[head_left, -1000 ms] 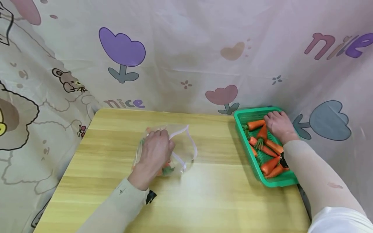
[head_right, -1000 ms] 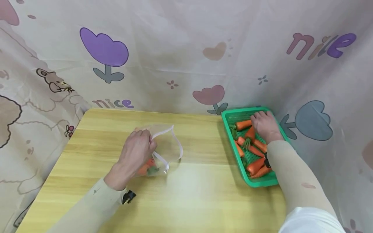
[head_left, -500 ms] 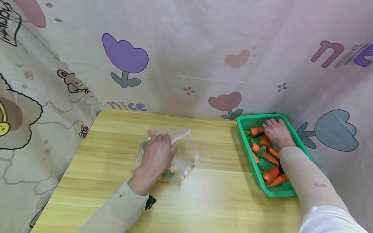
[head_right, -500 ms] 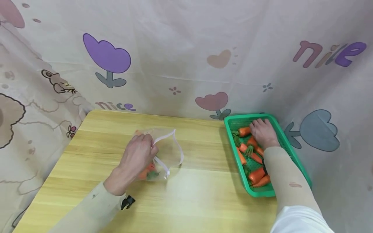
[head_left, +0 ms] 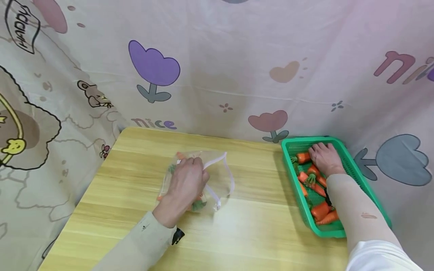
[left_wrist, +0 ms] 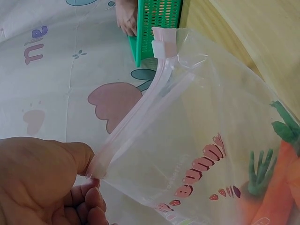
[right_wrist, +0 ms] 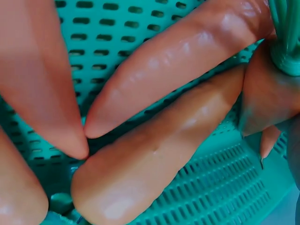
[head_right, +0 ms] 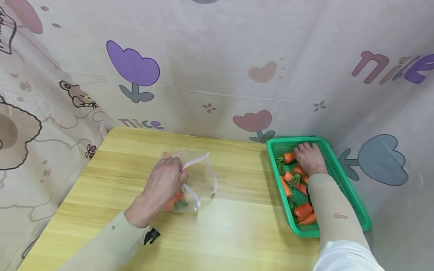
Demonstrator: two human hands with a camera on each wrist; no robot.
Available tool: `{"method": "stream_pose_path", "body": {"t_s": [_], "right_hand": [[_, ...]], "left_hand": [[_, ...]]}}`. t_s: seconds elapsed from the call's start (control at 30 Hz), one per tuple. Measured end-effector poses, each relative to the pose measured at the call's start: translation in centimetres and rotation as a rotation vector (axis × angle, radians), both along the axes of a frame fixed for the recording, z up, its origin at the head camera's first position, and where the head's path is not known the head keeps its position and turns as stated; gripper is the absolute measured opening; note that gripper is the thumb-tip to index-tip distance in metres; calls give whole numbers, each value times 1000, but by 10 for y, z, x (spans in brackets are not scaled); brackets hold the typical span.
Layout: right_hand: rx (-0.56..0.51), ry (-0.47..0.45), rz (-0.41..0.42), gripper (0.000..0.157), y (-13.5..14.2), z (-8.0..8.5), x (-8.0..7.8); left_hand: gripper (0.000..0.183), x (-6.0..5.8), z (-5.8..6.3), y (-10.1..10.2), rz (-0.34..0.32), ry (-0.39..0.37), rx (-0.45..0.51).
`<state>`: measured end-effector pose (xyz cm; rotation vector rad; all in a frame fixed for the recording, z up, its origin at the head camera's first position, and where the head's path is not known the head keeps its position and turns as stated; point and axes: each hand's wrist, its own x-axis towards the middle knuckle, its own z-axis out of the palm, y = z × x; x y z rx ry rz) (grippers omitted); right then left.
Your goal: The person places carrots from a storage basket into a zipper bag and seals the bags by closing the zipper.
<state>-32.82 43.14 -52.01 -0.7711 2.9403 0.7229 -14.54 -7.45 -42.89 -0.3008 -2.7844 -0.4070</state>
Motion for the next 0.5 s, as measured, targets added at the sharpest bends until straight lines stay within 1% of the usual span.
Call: {"method": "stream_pose_path", "body": {"t_s": [0.13,0.3,0.43,0.5], "right_hand": [[12,0,-14,23,0,-4,-2],[28,-8,-33,28,1,-8,-4],[22,-28,-44,27,1,-8,-6],[18,-39,-46,25,1,-8,-8]], "left_hand": [[20,1,0,0,4,-3,2],[21,0,-2,0,8,15,-7],[21,0,-2,0,7,33,-19],[21,0,-2,0,10,29,-21]]}}
